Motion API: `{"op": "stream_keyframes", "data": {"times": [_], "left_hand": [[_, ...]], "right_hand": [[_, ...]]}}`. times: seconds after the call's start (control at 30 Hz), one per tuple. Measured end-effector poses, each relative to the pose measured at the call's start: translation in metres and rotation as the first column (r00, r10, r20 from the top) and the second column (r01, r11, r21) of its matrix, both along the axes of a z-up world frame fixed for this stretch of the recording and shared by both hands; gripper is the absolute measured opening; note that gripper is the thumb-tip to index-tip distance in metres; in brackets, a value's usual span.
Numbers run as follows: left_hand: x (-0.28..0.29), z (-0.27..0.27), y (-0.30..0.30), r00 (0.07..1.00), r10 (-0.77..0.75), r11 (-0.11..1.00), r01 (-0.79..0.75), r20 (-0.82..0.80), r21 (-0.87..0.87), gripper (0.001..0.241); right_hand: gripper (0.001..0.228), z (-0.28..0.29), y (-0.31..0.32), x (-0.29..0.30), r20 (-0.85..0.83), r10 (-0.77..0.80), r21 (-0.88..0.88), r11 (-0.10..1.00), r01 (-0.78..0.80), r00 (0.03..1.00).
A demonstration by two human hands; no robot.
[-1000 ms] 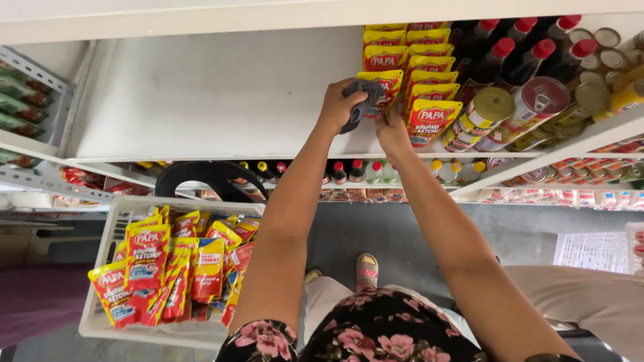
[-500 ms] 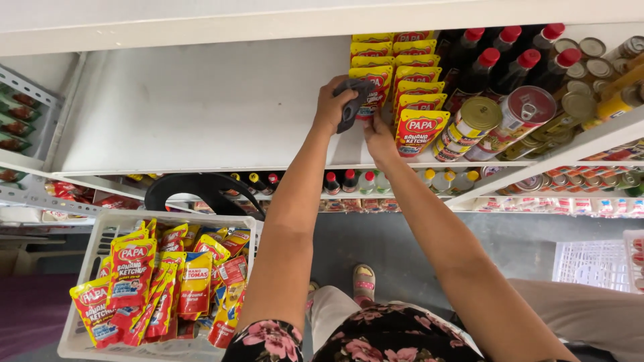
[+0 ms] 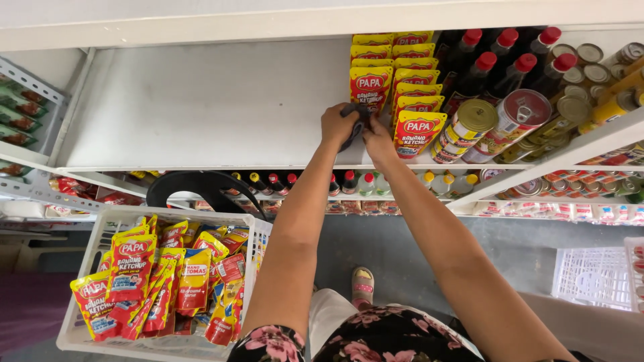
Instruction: The person cleans individual ketchup packets with a cloth and stocks them neatly on a grocery store shelf.
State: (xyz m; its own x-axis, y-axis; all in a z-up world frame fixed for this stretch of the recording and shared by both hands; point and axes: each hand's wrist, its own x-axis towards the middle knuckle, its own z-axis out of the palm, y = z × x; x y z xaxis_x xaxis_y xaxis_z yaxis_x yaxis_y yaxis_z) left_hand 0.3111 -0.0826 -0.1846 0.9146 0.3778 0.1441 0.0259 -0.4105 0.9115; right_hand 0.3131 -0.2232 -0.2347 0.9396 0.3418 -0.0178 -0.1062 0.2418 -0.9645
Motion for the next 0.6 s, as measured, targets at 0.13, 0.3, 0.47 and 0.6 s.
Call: {"op": "stream_keyframes", "data": {"times": [0.13, 0.3, 0.47, 0.6], "left_hand": [[0.008, -0.005, -0.001, 1.000, 0.022, 0.998, -0.021, -0.010, 0.060, 0.035], [-0.002, -0.002, -0.002, 1.000, 0.025, 0.991, -0.026, 0.012, 0.129, 0.037], [-0.045, 0.015, 0.006, 0.999, 0.046, 0.995, -0.047, 0.015, 0.092, 0.036], [-0.124, 0.046, 0.023, 0.993, 0.071, 0.996, -0.075, 0.091, 0.040, 0.033]], "right_hand": [[0.066, 0.000, 0.001, 0.002, 0.013, -0.007, -0.010, 1.000, 0.007, 1.000], [0.065, -0.015, 0.001, 0.005, 0.021, -0.029, -0.043, 0.999, 0.030, 0.999], [0.042, -0.040, -0.002, -0.008, 0.098, -0.072, -0.182, 0.979, 0.090, 0.993], [0.051, 0.009, 0.014, -0.079, 0.151, -0.136, -0.272, 0.946, 0.174, 0.979]]}}
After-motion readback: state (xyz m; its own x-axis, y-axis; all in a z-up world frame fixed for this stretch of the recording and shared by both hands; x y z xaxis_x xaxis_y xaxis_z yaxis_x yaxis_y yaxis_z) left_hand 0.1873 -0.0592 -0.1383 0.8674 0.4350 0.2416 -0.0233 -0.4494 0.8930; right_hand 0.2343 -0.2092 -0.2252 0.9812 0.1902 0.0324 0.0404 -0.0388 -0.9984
